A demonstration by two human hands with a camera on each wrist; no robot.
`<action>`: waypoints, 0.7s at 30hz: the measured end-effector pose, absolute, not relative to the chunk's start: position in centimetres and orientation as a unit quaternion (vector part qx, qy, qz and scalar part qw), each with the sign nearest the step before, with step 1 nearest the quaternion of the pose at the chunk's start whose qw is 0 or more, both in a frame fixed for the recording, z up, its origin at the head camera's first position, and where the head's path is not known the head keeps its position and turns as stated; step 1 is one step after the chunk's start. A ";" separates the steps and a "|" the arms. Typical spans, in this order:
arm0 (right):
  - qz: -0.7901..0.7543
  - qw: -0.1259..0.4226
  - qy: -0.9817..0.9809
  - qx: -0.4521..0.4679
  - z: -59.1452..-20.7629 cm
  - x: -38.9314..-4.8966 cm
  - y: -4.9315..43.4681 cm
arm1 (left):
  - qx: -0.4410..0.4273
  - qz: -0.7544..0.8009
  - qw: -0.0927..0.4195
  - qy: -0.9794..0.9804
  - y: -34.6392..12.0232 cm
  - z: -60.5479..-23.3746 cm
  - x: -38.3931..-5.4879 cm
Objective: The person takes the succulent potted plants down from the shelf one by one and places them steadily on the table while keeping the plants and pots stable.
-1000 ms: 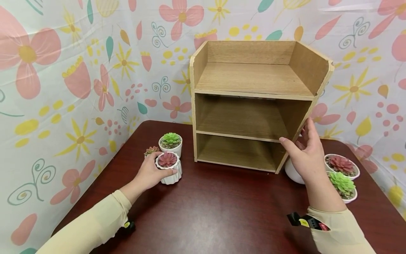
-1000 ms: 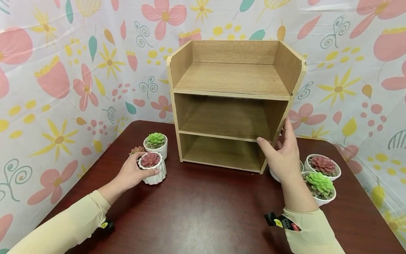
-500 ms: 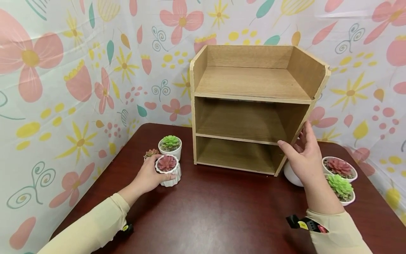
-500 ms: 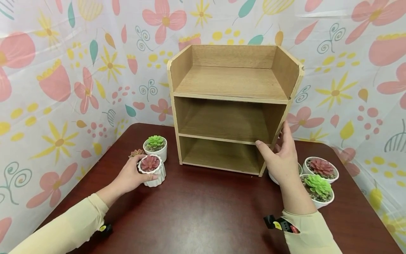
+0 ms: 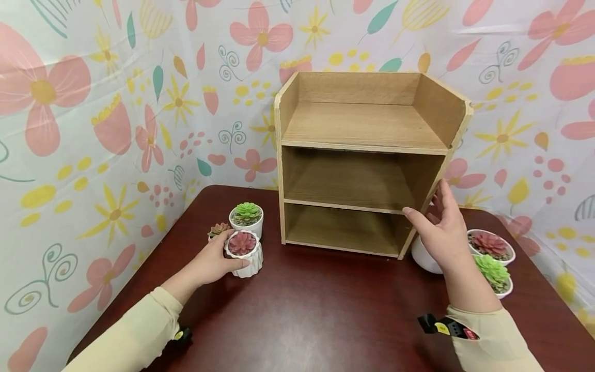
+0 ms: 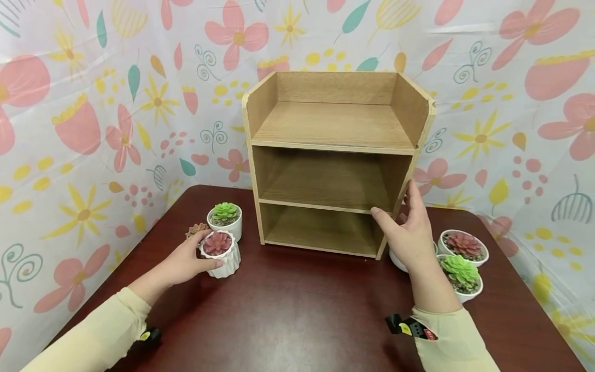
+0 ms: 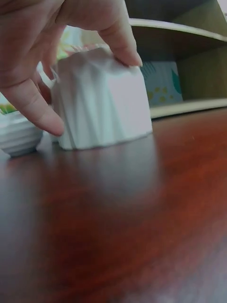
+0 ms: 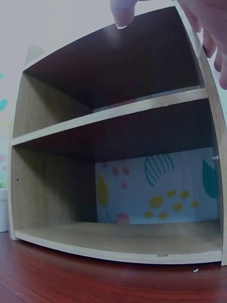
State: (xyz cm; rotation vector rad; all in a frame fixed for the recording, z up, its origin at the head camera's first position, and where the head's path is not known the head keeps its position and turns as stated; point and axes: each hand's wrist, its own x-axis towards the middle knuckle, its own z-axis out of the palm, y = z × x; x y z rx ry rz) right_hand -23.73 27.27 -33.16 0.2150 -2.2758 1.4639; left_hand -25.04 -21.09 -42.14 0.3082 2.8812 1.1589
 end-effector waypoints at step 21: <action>0.513 0.193 -0.832 0.086 -32.6 -23.5 28.0 | 0.116 0.422 0.032 0.898 -23.3 -38.9 -24.5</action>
